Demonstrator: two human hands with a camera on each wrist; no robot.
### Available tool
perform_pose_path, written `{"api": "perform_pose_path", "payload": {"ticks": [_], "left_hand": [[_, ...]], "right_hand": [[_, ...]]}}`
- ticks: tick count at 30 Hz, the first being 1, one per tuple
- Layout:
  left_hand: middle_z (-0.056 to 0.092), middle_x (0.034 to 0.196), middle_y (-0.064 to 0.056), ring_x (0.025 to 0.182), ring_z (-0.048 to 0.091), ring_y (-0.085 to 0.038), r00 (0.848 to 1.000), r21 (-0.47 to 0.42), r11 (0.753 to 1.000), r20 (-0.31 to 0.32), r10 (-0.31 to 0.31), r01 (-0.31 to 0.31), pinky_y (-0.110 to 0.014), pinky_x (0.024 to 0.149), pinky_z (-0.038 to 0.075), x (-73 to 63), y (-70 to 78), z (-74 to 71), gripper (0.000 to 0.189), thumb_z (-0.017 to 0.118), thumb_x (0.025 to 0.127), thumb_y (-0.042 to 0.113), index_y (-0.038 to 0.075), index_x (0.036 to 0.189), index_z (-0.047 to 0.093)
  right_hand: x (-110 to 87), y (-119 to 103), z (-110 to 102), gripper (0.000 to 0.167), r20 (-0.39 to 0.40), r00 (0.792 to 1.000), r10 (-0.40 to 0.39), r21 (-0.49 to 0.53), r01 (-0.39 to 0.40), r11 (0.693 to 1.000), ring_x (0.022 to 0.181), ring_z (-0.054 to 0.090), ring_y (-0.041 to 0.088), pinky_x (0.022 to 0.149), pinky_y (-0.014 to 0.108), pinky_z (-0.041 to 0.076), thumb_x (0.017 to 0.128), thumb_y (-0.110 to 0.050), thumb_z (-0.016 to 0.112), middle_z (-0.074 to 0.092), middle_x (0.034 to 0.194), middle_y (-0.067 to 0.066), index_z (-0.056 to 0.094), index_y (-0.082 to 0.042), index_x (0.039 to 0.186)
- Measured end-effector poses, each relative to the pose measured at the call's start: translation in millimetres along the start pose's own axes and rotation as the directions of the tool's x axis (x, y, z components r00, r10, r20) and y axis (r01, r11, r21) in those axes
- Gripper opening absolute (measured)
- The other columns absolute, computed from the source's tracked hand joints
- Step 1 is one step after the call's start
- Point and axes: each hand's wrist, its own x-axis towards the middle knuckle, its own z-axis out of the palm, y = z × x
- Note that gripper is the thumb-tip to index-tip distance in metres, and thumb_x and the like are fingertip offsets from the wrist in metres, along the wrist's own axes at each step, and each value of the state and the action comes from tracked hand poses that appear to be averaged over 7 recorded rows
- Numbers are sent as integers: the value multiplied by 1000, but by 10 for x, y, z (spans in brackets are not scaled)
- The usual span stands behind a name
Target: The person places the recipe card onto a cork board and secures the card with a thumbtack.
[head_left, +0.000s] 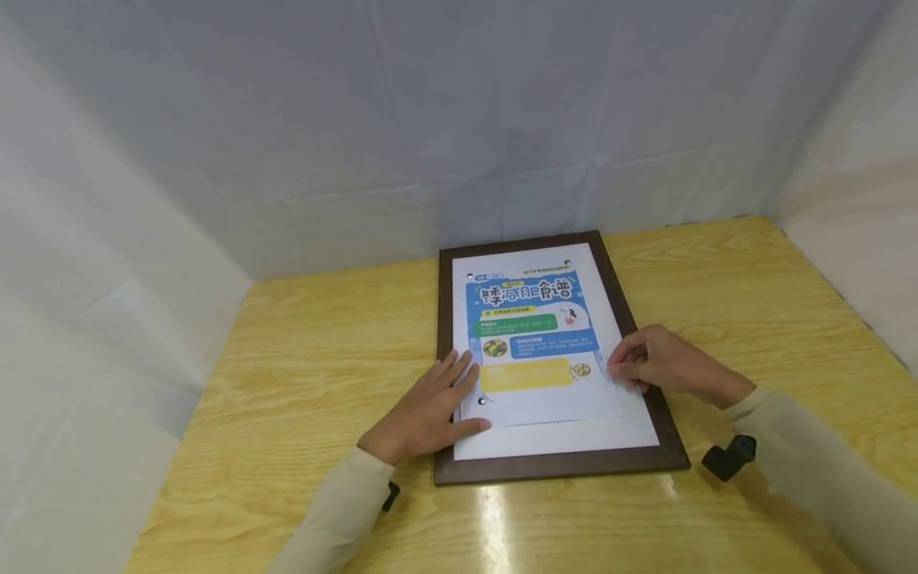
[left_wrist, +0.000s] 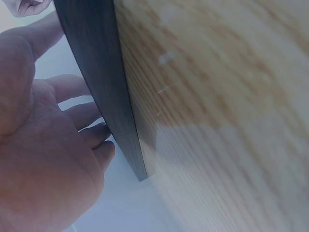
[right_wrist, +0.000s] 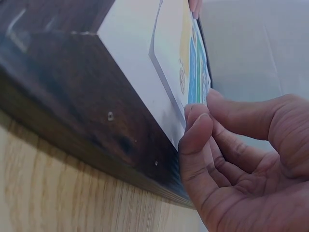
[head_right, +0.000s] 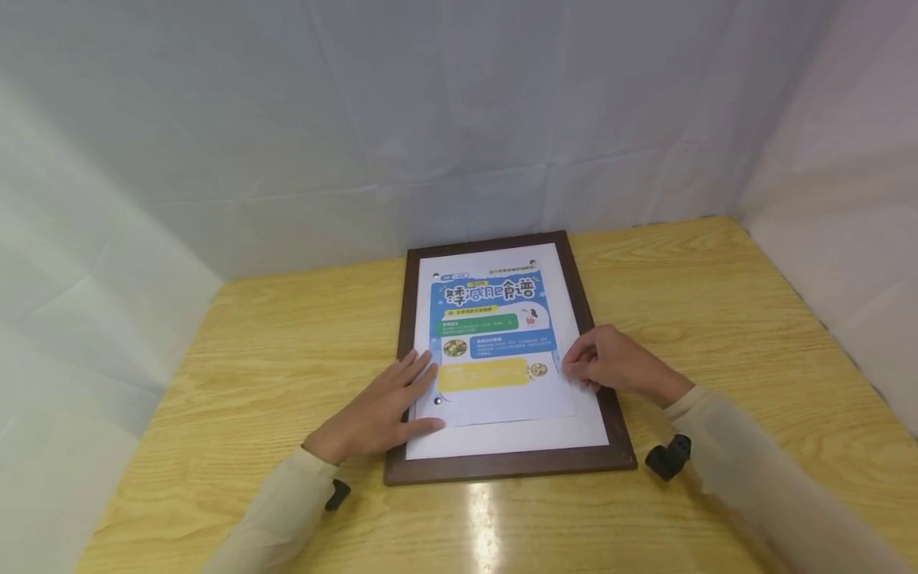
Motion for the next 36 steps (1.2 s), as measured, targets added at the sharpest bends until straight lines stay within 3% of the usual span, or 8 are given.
{"api": "perform_pose_path", "payload": {"ticks": [15,25,36], "left_hand": [[12,167,-16,155,3,-33,1000,-5,1000,-2,-6,6,-47,125,8,11,-6,10,83,57,101,51,0,158,26],[12,167,-15,155,2,-32,1000,-6,1000,4,-16,16,-47,125,8,11,-15,18,83,57,100,52,1,158,26],[11,167,-15,155,1,-31,1000,-12,1000,5,-6,6,-46,125,7,12,-20,20,83,56,101,52,0,158,25]], "right_hand": [[-1,-1,56,26,27,999,-32,17,32,999,66,61,19,57,30,55,95,-25,72,65,75,7,71,1,95],[32,2,90,21,56,996,-76,41,74,996,61,59,18,53,30,54,97,-20,69,64,69,6,71,0,89],[41,-44,125,17,44,999,-28,64,26,998,62,60,19,55,31,54,91,-15,70,65,69,7,73,1,86]]}}
